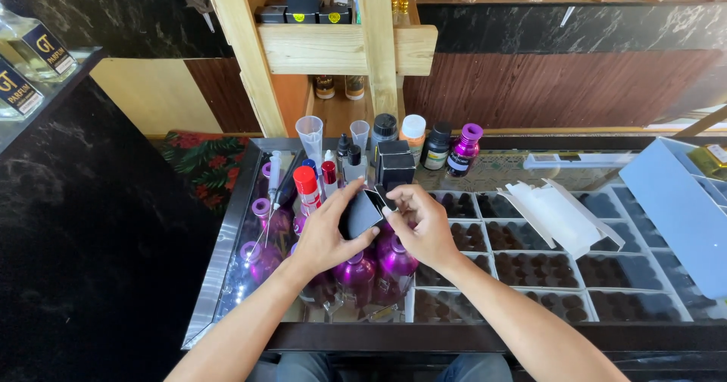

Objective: The person assembles small black and white cardboard boxes by folding and tucking flaps. They handle several boxes one at a time, folding the sides and securing the flaps to form the box shape.

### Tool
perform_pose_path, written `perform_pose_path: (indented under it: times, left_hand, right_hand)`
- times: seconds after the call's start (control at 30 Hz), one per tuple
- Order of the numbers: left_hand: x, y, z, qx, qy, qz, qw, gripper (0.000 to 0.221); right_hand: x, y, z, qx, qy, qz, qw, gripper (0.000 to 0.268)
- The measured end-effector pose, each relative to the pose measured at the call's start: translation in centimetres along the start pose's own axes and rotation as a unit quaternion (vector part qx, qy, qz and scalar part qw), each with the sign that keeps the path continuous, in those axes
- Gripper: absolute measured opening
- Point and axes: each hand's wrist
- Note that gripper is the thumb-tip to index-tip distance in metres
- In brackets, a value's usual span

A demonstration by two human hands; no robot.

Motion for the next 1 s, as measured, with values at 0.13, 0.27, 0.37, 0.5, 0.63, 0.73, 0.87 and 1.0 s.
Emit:
perform_pose_path:
  times: [0.13, 0.27, 0.37, 0.5, 0.63, 0.73, 0.87, 1.0]
  left_hand:
    - [0.0, 0.1, -0.2, 0.010, -0.006, -0.024, 1.000, 0.068]
    - [0.1, 0.2, -0.1, 0.028, -0.009, -0.038, 0.999, 0.065]
    - [0.2, 0.3, 0.0, 0.029, -0.011, -0.043, 0.999, 0.065]
    - [0.1, 0.3, -0.1, 0.034, -0.011, -0.047, 0.998, 0.064]
    - [0.0, 0.0, 0.0, 0.025, -0.010, -0.047, 0.999, 0.064]
    - [0.2, -0.9, 0.2, -0.009, -0.014, -0.054, 0.998, 0.063]
    - [0.2, -0.5, 0.1, -0.123, -0.014, -0.035, 0.992, 0.052]
    - [-0.4, 1.2, -0.9, -0.240, -0.039, 0.018, 0.970, 0.053]
  right_hand:
    - [0.0, 0.9, 0.1, 0.035, 0.020, 0.029, 0.999, 0.026]
    - [0.2, 1.2, -0.1, 0.006, 0.006, 0.050, 0.999, 0.019]
    - [0.0, 0.8, -0.5, -0.004, -0.022, 0.051, 0.998, 0.029]
    - [0.1, 1.3, -0.3, 0.016, -0.014, 0.050, 0.999, 0.021]
    - [0.1, 1.4, -0.2, 0.009, -0.009, 0.058, 0.998, 0.021]
    - [0.1, 1.3, -0.2, -0.010, 0.007, 0.097, 0.995, 0.027]
    - [0.0, 1.5, 0.0, -0.010, 0.062, 0.092, 0.994, 0.054]
    - [-0.3, 1.7, 0.0, -0.058, 0.129, 0.058, 0.988, 0.086]
Point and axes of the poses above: each hand's wrist, its own x-axis towards the middle knuckle, its own z-axis out of the back of the hand, y = z × x, and after that the axes turned 12 degrees about y, right-handed
